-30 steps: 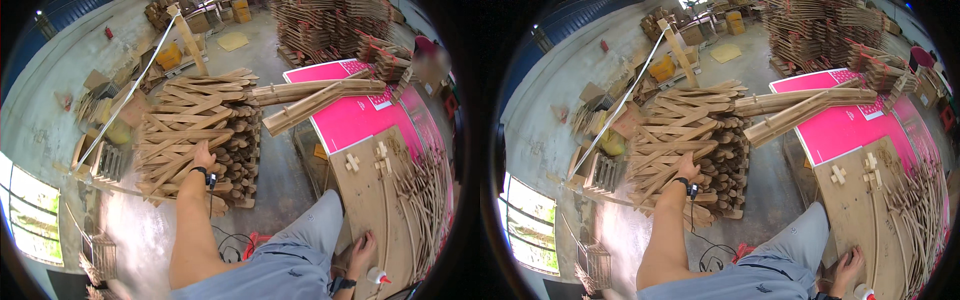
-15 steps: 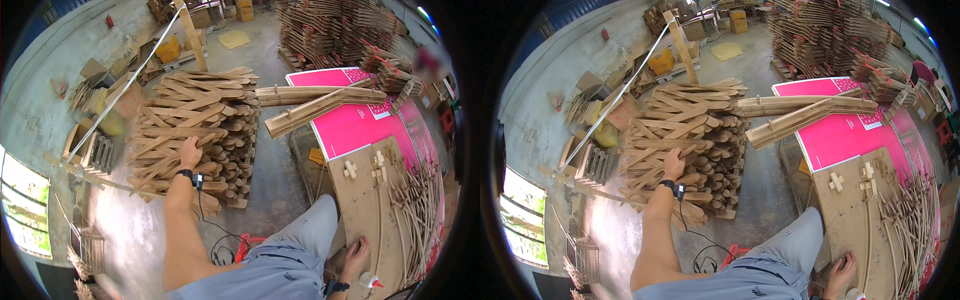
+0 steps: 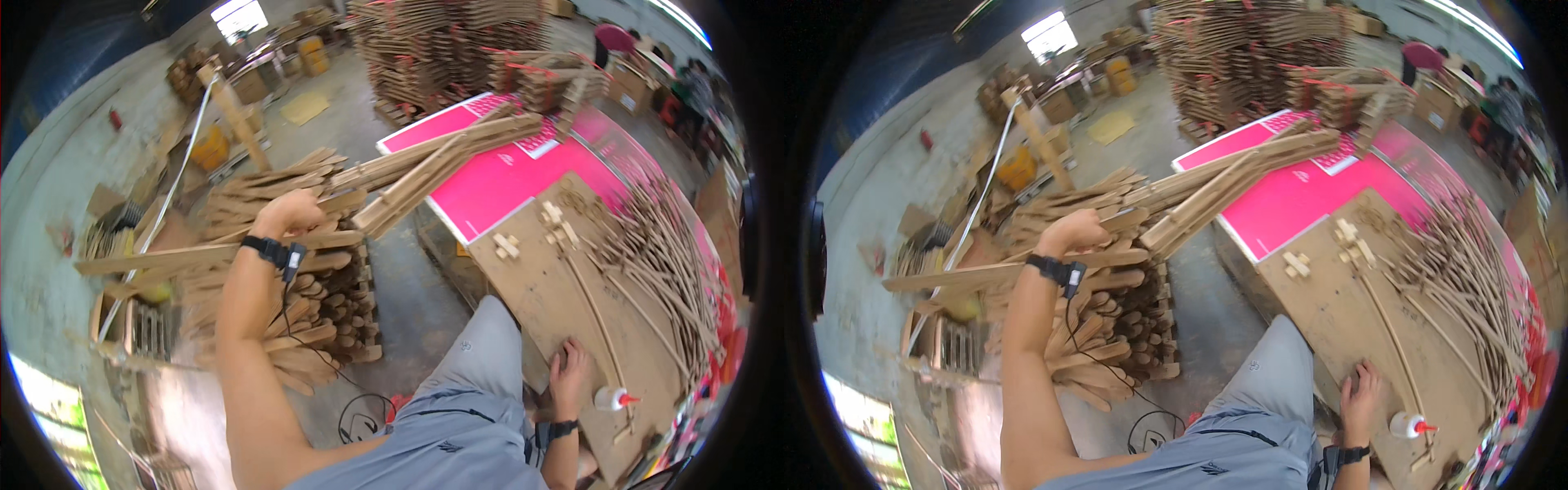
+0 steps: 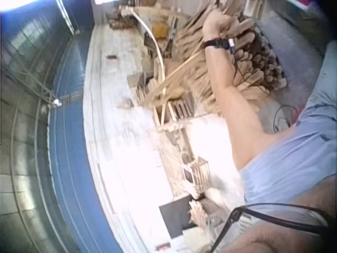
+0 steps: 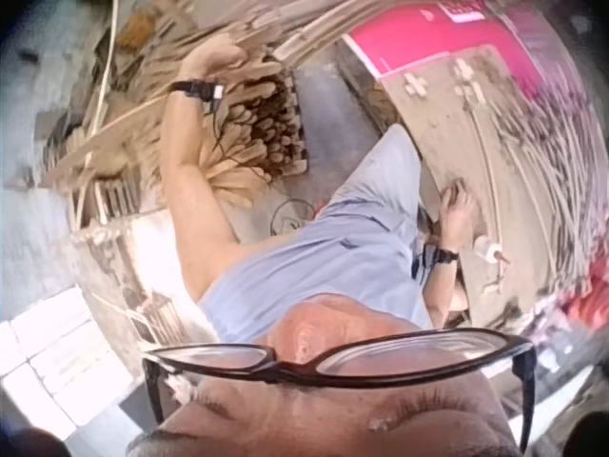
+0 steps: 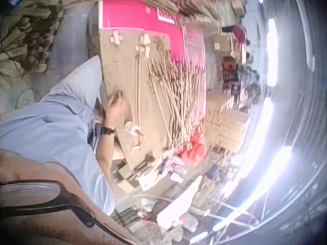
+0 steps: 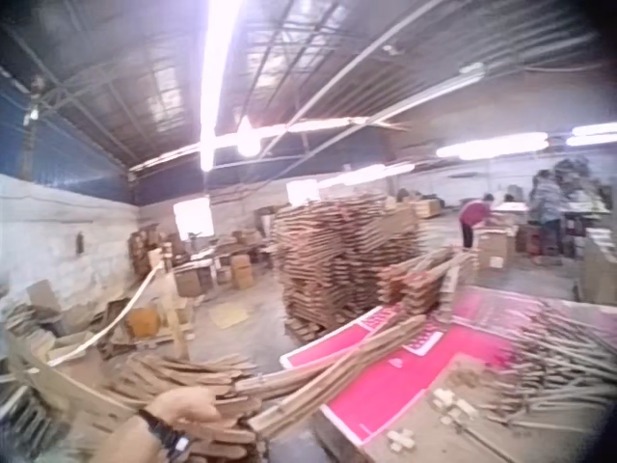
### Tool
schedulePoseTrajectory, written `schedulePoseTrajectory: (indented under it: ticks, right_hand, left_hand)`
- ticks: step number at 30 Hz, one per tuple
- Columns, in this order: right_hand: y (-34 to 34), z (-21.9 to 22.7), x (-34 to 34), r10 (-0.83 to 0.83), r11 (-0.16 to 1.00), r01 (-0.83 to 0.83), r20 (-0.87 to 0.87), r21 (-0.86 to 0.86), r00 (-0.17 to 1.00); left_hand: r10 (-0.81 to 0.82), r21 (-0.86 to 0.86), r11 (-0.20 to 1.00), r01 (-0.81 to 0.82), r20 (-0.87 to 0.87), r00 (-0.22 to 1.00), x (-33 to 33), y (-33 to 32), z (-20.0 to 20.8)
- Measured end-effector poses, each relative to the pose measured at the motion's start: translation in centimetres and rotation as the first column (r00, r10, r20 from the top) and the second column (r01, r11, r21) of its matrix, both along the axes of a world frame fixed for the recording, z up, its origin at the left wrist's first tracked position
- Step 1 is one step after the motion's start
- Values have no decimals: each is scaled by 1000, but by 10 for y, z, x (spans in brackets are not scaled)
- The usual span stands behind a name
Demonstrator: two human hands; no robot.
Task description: Assembling and gluing curved wooden furniture components using a nail gun and wood glue.
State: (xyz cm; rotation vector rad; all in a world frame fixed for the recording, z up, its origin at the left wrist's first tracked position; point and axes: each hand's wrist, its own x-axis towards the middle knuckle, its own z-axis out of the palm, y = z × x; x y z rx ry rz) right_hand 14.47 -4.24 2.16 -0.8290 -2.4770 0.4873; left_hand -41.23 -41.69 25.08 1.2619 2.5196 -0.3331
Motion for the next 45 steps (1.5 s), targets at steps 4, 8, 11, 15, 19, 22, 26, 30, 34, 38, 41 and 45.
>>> schedulePoseTrajectory:
  ticks: [4,8,11,15,19,22,26,30,34,38,41,45]
  right_hand:
    - [6,-24,12,13,1000,-16,-107,-24,994]
    - [-9,11,2,6,967,-75,-272,-243,962]
    - [-20,56,-10,130,841,-343,-460,-418,878]
    - [-32,92,-10,39,615,-503,-613,-607,789]
    - [-24,128,8,5,529,-473,-554,-705,832]
    - [-20,151,16,-59,607,-499,-661,-618,748]
    - [-16,173,24,-175,750,-447,-799,-487,576]
    - [-10,182,26,-213,832,-382,-868,-402,449]
    - [-18,174,31,-311,677,-529,-850,-512,426]
    - [-35,231,58,-617,377,-797,-770,-472,164]
    - [-1,186,99,-6,882,-323,-693,-344,721]
    - [7,195,93,-204,670,-612,-897,-420,392]
  left_hand:
    - [-510,-148,859,491,-336,792,42,71,57]
    - [-28,383,902,200,-409,912,165,139,116]
    - [-208,400,820,410,-458,864,229,178,124]
    - [-456,440,625,645,-465,759,313,252,112]
    - [-742,428,282,859,-470,478,398,320,112]
    - [-810,340,49,939,-536,236,461,338,109]
    - [-852,368,-143,919,-518,75,523,343,80]
    - [-838,366,-202,908,-545,34,560,333,54]
    - [-850,444,-221,868,-525,52,565,329,49]
    - [-877,579,-279,766,-478,42,539,328,68]
    - [-869,572,-83,816,-443,222,473,332,80]
    - [-815,608,277,744,-260,517,402,350,62]
